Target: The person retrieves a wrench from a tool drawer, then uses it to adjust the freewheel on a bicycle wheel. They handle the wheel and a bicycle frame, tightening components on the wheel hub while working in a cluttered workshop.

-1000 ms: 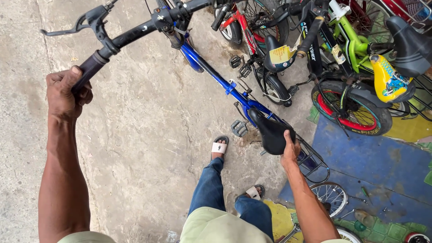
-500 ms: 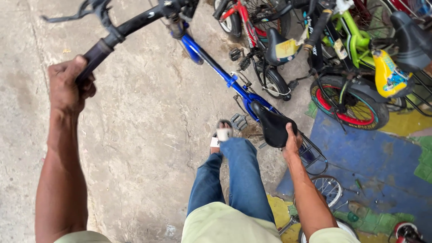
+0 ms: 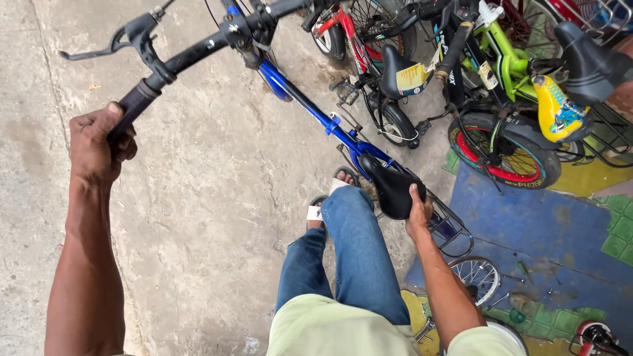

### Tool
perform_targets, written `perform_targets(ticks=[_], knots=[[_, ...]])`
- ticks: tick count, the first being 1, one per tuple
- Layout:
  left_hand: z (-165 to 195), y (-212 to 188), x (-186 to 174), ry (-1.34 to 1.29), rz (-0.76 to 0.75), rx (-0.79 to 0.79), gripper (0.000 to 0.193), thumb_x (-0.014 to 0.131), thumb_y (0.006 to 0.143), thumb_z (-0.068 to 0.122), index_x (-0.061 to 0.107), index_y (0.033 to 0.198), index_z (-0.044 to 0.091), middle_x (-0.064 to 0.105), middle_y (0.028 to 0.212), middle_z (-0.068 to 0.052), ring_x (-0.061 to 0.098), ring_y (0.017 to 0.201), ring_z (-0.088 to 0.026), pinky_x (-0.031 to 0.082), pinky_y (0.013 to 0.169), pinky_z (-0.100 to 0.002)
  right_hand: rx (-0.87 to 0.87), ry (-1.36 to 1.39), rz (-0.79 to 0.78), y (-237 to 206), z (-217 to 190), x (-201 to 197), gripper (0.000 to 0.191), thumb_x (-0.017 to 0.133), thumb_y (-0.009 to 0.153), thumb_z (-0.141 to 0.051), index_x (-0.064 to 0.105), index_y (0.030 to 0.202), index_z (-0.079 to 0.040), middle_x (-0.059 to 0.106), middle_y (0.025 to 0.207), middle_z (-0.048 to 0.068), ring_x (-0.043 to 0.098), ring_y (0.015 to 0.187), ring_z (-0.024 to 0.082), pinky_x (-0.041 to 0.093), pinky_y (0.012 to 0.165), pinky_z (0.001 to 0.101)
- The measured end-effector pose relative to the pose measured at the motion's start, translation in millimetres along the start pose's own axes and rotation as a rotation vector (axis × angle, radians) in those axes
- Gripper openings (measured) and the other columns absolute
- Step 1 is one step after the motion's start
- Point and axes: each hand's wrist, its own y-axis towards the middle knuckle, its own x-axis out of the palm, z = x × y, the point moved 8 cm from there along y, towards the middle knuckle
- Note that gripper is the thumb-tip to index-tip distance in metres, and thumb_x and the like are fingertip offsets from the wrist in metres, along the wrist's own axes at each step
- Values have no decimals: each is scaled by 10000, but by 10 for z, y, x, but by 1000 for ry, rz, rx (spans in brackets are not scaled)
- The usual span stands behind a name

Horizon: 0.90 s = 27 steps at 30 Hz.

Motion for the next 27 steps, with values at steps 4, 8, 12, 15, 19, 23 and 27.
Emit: perform_targets(ticks=[4, 8, 12, 15, 19, 23, 27], knots=[[-6, 49, -13, -28, -39, 32, 448, 811, 984, 362, 657, 778, -4, 529, 593, -63, 457, 422, -144, 353, 373, -296, 27, 12, -14, -57, -29, 10, 693, 809, 859, -367, 566, 1398, -6, 645, 1313, 150, 666, 1122, 268, 580, 948, 378], [-38, 96, -4, -33, -24, -25, 439, 804, 991, 339, 662, 767, -10, 528, 588, -57, 444, 424, -130, 323, 375, -280, 91, -28, 11, -72, -41, -8, 677, 775, 864, -374, 563, 1408, -30, 635, 1320, 150, 658, 1124, 283, 573, 917, 409], [-2, 109, 80, -56, -35, -23, 438, 804, 987, 340, 664, 775, -16, 517, 589, -57, 429, 428, -129, 304, 381, -279, 69, -2, -37, -22, -89, 24, 672, 787, 873, -370, 569, 1406, -24, 627, 1347, 150, 648, 1149, 275, 568, 952, 394], [58, 130, 103, -50, -39, -5, 449, 803, 987, 346, 656, 773, -20, 492, 573, -57, 425, 418, -137, 301, 378, -285, 62, 18, -41, 17, -88, 15, 678, 793, 870, -367, 566, 1408, -22, 625, 1364, 145, 647, 1169, 268, 568, 971, 394], [155, 321, 42, 22, 0, -23, 473, 819, 986, 366, 652, 780, -25, 469, 561, -56, 399, 408, -133, 277, 380, -286, 113, 38, -48, 67, -47, 77, 677, 790, 868, -369, 575, 1405, -17, 630, 1356, 146, 647, 1161, 273, 558, 966, 404], [423, 734, -20, 86, -12, 59, 473, 831, 988, 369, 640, 787, -15, 519, 604, -42, 445, 432, -134, 326, 372, -310, 128, -1, -51, 111, -30, 213, 659, 792, 863, -361, 581, 1389, -25, 639, 1342, 127, 647, 1158, 265, 550, 958, 407], [647, 1175, -63, 181, -53, 46, 489, 839, 970, 410, 638, 784, 6, 483, 578, -32, 419, 424, -127, 322, 372, -311, 91, 72, -92, 189, -47, 395, 650, 807, 855, -365, 607, 1354, -1, 648, 1317, 136, 651, 1145, 271, 565, 953, 418]])
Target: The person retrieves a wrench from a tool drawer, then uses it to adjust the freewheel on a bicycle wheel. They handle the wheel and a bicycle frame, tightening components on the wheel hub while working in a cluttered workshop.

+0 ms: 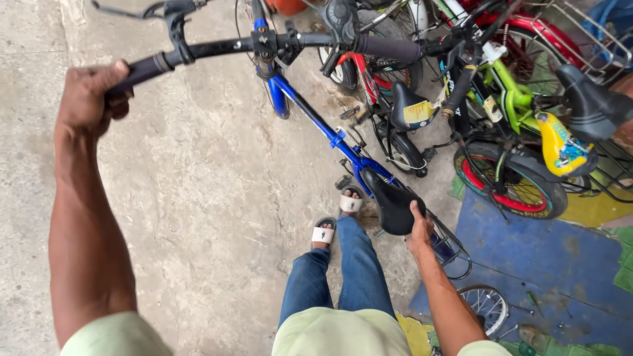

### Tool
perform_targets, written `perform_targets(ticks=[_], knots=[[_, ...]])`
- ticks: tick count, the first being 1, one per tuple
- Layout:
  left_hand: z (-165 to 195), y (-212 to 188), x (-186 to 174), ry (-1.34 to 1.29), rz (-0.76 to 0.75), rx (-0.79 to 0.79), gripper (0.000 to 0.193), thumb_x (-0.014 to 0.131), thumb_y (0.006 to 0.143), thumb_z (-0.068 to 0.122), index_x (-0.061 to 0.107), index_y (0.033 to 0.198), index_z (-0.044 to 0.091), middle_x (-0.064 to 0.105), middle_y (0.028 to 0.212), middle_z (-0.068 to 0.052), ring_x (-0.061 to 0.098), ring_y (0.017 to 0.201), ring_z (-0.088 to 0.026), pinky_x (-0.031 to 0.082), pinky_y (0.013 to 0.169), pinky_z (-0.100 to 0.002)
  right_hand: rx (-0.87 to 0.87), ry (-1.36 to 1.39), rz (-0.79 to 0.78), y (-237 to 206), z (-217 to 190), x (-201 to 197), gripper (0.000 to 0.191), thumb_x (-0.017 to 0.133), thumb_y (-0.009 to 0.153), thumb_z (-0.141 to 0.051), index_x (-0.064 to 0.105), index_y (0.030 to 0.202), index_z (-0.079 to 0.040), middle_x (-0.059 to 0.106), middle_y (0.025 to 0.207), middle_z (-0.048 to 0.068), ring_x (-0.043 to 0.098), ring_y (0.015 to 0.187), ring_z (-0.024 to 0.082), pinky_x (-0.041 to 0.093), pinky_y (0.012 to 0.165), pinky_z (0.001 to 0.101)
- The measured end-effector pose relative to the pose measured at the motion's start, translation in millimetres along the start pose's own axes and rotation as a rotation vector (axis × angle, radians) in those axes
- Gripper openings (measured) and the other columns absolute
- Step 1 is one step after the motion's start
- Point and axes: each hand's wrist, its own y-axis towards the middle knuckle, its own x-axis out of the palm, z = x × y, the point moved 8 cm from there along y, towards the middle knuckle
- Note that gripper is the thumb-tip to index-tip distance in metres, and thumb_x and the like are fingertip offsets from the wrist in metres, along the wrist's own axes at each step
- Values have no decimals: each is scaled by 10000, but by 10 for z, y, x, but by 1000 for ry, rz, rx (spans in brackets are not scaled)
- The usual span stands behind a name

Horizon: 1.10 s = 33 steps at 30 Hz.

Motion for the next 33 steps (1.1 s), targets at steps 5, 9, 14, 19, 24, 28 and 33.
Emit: perform_targets(ticks=[5, 9, 14, 19, 24, 28, 33], knots=[[106, 245, 106, -25, -8, 2, 527, 861, 990, 441, 627, 773, 22, 487, 574, -16, 417, 463, -112, 319, 408, -299, 1, -2, 25, 171, -75, 80, 648, 818, 852, -378, 616, 1338, 0, 648, 1295, 141, 652, 1121, 276, 569, 934, 432], [96, 214, 241, -55, 23, 30, 565, 848, 1013, 454, 599, 737, 29, 488, 571, -22, 414, 418, -110, 333, 394, -305, 20, -19, 77, 282, -178, 120, 654, 826, 830, -384, 622, 1344, -35, 650, 1292, 117, 650, 1110, 262, 568, 922, 430], [-75, -45, 419, -108, 84, 33, 506, 799, 1012, 435, 606, 752, 46, 513, 598, -26, 419, 413, -119, 330, 348, -298, 101, 27, 45, 372, -268, 245, 660, 816, 821, -388, 605, 1340, -39, 659, 1274, 118, 664, 1125, 280, 581, 924, 462], [-243, -243, 515, -275, 93, -26, 493, 774, 1031, 406, 641, 771, 9, 486, 582, -16, 384, 428, -92, 311, 394, -256, 224, 123, -101, 427, -293, 462, 634, 817, 815, -355, 619, 1316, -19, 676, 1304, 125, 669, 1163, 280, 560, 992, 456], [-333, -299, 565, -338, 126, -2, 473, 798, 1019, 402, 640, 802, 12, 530, 622, -56, 413, 444, -109, 332, 401, -283, 247, 150, -101, 486, -307, 550, 598, 806, 827, -314, 616, 1308, -14, 668, 1320, 132, 654, 1183, 292, 533, 1039, 470], [-420, -352, 605, -342, 140, 21, 489, 788, 1014, 422, 652, 798, 5, 506, 586, -67, 423, 423, -120, 340, 394, -292, 241, 149, -169, 541, -386, 661, 603, 788, 843, -321, 608, 1328, -12, 662, 1341, 134, 652, 1195, 296, 524, 1044, 479], [-498, -393, 764, -333, 109, 22, 464, 763, 1029, 407, 653, 832, 2, 591, 677, -87, 469, 452, -128, 401, 410, -324, 223, 198, -227, 576, -515, 799, 606, 789, 873, -312, 598, 1351, 6, 653, 1369, 135, 647, 1218, 284, 514, 1084, 453]])
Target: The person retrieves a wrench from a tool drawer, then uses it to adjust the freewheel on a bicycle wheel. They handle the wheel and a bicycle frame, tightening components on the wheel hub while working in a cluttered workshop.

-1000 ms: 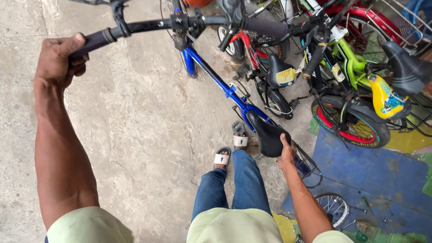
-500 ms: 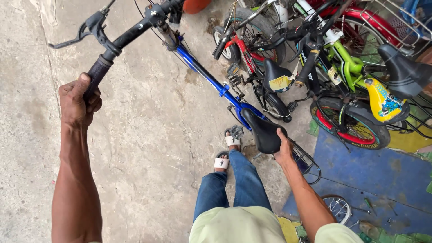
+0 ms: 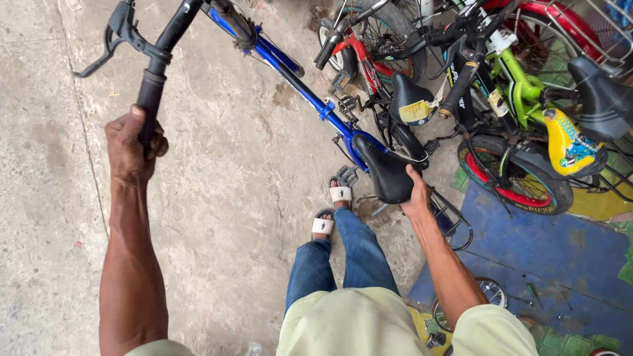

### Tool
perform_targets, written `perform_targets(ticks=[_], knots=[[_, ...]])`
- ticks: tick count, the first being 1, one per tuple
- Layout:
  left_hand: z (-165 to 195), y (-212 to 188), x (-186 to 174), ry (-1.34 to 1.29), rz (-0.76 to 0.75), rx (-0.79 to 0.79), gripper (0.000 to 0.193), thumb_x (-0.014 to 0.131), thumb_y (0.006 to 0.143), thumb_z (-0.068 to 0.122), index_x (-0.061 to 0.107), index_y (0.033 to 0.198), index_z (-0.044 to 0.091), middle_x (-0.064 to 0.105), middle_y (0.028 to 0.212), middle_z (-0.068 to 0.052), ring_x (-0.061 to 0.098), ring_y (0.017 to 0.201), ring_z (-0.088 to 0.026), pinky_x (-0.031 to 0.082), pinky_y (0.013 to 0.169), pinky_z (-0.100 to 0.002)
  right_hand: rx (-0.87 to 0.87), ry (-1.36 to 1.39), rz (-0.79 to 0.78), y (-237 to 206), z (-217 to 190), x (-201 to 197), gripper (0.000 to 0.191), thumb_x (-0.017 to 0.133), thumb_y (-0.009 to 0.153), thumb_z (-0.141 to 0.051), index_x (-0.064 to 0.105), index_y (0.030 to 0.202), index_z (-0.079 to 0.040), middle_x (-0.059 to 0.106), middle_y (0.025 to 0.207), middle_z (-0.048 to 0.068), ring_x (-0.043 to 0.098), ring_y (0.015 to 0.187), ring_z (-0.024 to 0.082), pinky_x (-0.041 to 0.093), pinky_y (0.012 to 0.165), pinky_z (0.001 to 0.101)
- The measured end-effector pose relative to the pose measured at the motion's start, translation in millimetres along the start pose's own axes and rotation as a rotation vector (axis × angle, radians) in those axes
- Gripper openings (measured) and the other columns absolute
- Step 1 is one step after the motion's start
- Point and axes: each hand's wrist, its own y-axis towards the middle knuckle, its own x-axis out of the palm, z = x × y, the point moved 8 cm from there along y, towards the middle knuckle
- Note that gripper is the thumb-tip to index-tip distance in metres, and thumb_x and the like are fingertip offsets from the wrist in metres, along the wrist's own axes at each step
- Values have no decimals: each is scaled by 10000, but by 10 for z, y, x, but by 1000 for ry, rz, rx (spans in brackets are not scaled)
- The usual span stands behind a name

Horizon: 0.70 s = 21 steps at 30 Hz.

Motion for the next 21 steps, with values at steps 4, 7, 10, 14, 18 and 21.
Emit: perform_targets(ticks=[4, 7, 10, 14, 18, 21], knots=[[-76, -148, 64, -20, 37, -20, 513, 721, 1078, 422, 632, 834, -21, 527, 636, -81, 431, 451, -134, 392, 461, -313, 18, 16, -25, -11, 25, 52, 594, 787, 868, -310, 599, 1335, 5, 656, 1350, 136, 653, 1199, 285, 517, 1072, 467], [-150, -347, 145, 31, -7, -24, 546, 669, 1078, 444, 630, 819, -35, 527, 597, -93, 448, 433, -156, 412, 462, -324, -43, -1, -10, -74, -1, -3, 609, 814, 855, -296, 612, 1342, 8, 662, 1361, 132, 654, 1206, 274, 515, 1081, 444], [-219, -558, 145, 52, 3, -9, 533, 641, 1092, 447, 630, 873, -38, 555, 644, -99, 507, 480, -176, 429, 468, -340, -45, -71, 119, -178, 54, -162, 629, 834, 825, -299, 619, 1321, 24, 666, 1337, 149, 664, 1183, 292, 538, 1053, 461], [-333, -848, 88, -36, -19, -20, 558, 592, 1137, 451, 629, 891, -49, 548, 653, -98, 490, 482, -177, 435, 488, -341, -37, -81, 172, -369, 207, -293, 661, 859, 774, -302, 621, 1300, 21, 664, 1311, 154, 667, 1163, 297, 547, 1023, 472], [-437, -1111, -55, -111, -15, -50, 546, 558, 1164, 446, 646, 929, -39, 558, 676, -87, 497, 503, -163, 455, 524, -327, -57, -138, 197, -511, 362, -371, 677, 873, 782, -347, 632, 1290, 30, 665, 1316, 159, 663, 1162, 283, 533, 1020, 455], [-532, -1241, -17, -66, -57, -74, 526, 566, 1159, 426, 649, 956, -52, 593, 716, -106, 513, 528, -168, 448, 523, -327, -53, -158, 225, -542, 445, -430, 676, 873, 773, -375, 652, 1274, 23, 675, 1294, 139, 659, 1151, 271, 526, 1009, 449]])
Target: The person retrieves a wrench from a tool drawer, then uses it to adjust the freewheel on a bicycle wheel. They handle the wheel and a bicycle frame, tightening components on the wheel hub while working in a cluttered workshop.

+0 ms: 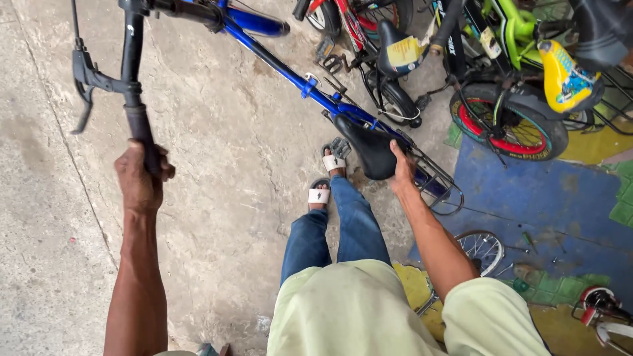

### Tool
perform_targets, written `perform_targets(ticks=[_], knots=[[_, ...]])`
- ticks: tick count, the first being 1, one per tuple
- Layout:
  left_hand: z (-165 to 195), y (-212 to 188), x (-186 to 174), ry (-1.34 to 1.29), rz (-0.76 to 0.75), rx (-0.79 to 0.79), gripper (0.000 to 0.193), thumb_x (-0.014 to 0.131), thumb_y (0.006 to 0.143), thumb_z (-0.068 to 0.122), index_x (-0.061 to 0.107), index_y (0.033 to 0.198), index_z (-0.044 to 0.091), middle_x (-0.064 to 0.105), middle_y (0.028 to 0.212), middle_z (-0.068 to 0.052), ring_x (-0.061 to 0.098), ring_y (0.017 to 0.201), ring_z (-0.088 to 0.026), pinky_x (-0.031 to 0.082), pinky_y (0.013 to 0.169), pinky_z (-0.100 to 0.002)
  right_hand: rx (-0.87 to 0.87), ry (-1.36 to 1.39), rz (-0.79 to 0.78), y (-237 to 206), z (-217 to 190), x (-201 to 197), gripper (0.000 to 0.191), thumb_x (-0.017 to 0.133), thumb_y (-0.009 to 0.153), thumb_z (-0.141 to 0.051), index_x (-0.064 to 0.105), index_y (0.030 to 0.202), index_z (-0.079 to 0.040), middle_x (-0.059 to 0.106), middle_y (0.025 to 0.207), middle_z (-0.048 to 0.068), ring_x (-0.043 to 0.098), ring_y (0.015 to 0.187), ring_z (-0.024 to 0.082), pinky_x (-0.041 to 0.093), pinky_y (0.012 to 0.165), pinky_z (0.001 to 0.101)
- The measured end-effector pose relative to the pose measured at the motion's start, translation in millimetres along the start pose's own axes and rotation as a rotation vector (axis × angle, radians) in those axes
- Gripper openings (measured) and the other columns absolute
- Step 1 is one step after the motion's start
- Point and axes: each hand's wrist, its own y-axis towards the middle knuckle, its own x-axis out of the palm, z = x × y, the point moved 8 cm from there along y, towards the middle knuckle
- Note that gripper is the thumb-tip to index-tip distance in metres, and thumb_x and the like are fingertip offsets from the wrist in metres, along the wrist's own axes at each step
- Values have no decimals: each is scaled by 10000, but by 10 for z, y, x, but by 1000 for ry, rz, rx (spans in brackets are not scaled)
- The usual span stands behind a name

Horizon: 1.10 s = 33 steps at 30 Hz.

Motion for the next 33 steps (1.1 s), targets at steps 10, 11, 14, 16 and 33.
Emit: perform_targets(ticks=[10, 11, 14, 16, 33], knots=[[-386, -393, 778, -104, -109, -108, 595, 468, 1147, 481, 631, 1113, -90, 673, 870, -174, 568, 622, -220, 484, 604, -349, -93, -280, 96, 43, 79, -566, 755, 790, 772, -606, 682, 1293, -71, 683, 1256, 110, 640, 1073, 265, 509, 861, 434], [-426, -415, 825, -97, -102, -116, 600, 468, 1149, 492, 626, 1125, -86, 670, 882, -173, 562, 631, -224, 485, 615, -358, -62, -261, 62, 29, 136, -643, 771, 762, 753, -628, 668, 1309, -103, 675, 1249, 102, 641, 1049, 270, 508, 820, 445], [-503, -437, 904, -98, -63, -120, 611, 468, 1152, 526, 617, 1155, -67, 661, 908, -163, 557, 657, -232, 489, 640, -376, -117, -336, 78, -40, 190, -996, 754, 712, 798, -683, 645, 1324, -147, 673, 1289, 37, 629, 1153, 203, 489, 881, 434], [-537, -450, 960, -127, -44, -123, 611, 467, 1151, 549, 621, 1171, -43, 657, 915, -148, 571, 673, -235, 492, 644, -375, -91, -327, 114, -79, 289, -1327, 759, 682, 806, -699, 648, 1332, -153, 675, 1250, 56, 656, 1128, 217, 509, 866, 436], [-2132, -2454, 3918, 236, -410, -226, 673, 439, 1146, 531, 622, 1201, -114, 694, 935, -195, 585, 623, -212, 488, 601, -298, 103, 128, 567, -1125, 1544, -5940, 538, 691, 869, -628, 707, 1133, -160, 738, 989, 10, 724, 914, 164, 468, 697, 378]])
